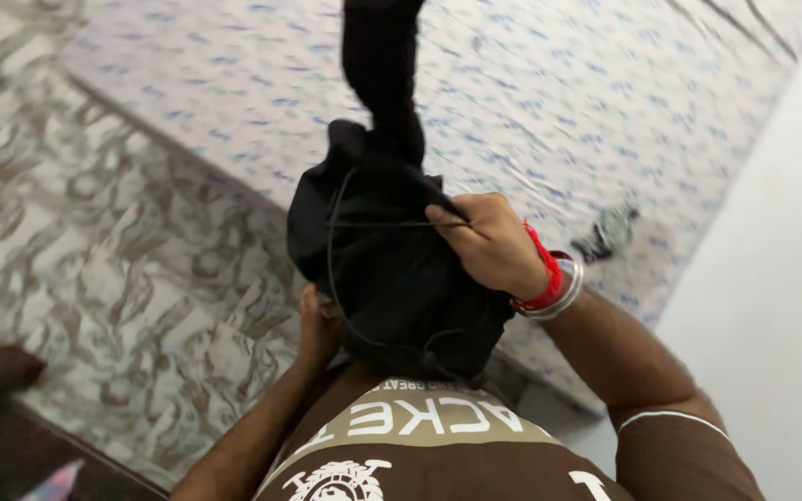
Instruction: The person picks up electronics, a notepad, and a card from a nightstand and bed, then places them inside a black backpack on the bed and zips it closed.
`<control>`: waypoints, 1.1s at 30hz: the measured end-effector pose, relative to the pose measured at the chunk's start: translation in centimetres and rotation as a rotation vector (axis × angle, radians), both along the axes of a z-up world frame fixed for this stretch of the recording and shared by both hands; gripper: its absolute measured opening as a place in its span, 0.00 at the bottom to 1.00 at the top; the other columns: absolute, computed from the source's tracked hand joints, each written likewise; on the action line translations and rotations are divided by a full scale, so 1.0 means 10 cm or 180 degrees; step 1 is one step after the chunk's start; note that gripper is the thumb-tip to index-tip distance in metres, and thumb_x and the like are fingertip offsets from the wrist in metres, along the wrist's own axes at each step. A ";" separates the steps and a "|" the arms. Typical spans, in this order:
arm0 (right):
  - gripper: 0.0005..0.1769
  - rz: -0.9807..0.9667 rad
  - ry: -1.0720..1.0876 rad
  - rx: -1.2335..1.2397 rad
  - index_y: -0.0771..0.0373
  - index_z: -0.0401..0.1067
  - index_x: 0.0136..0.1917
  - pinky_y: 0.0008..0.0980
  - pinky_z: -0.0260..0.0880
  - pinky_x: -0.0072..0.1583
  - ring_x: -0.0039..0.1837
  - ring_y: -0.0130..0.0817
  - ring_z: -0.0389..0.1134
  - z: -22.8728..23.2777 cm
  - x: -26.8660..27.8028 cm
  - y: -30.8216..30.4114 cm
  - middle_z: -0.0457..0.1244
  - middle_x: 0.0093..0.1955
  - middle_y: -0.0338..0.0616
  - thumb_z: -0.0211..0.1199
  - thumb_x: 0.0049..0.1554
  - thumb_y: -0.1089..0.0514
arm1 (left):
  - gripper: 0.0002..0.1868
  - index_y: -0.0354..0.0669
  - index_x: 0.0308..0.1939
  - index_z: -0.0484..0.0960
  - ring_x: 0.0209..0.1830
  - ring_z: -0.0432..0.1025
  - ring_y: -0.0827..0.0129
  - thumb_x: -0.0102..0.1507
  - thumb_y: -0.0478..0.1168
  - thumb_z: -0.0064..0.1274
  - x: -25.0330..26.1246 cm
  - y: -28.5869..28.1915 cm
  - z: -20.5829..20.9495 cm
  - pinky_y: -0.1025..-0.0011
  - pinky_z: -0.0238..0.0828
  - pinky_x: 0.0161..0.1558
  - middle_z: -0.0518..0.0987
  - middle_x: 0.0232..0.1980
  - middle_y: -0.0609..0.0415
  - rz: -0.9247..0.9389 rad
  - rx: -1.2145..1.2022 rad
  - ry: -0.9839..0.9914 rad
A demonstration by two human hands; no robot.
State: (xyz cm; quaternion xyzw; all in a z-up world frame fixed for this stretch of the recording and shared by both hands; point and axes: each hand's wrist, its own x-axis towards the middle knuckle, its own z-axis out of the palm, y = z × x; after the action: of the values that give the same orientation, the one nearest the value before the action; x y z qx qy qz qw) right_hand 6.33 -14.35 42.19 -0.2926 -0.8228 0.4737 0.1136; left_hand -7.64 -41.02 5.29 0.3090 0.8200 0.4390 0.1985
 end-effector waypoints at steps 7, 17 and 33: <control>0.26 0.0116 0.0066 -0.0201 0.69 0.65 0.33 0.31 0.50 0.33 0.33 0.19 0.47 0.17 -0.79 -0.43 0.50 0.26 0.28 0.57 0.66 0.48 | 0.51 0.40 0.81 0.40 0.71 0.65 0.47 0.62 0.40 0.57 -0.09 -0.35 0.35 0.61 0.63 0.67 0.64 0.74 0.37 0.0284 0.0689 -0.1022; 0.26 0.0310 0.0391 -0.0417 0.67 0.68 0.34 0.27 0.52 0.35 0.34 0.18 0.50 -0.07 -2.13 -1.40 0.54 0.29 0.26 0.57 0.67 0.47 | 0.46 0.39 0.80 0.50 0.83 0.44 0.43 0.58 0.32 0.52 -0.99 -1.45 1.28 0.54 0.44 0.77 0.48 0.82 0.36 0.0928 0.0953 -0.0052; 0.25 0.1076 0.0812 -0.0429 0.67 0.68 0.34 0.29 0.50 0.35 0.35 0.18 0.49 -0.73 -4.55 -2.74 0.53 0.29 0.25 0.58 0.67 0.48 | 0.39 0.33 0.75 0.60 0.80 0.54 0.41 0.59 0.30 0.51 -2.61 -2.87 1.25 0.56 0.49 0.77 0.62 0.77 0.33 0.2067 0.0919 0.0731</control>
State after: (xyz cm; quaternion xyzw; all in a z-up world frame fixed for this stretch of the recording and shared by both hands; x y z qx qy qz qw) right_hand -39.21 -41.72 34.93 -0.0952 -0.8056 0.5731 0.1160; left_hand -33.71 -69.74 17.78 0.1049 0.8218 0.5527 -0.0899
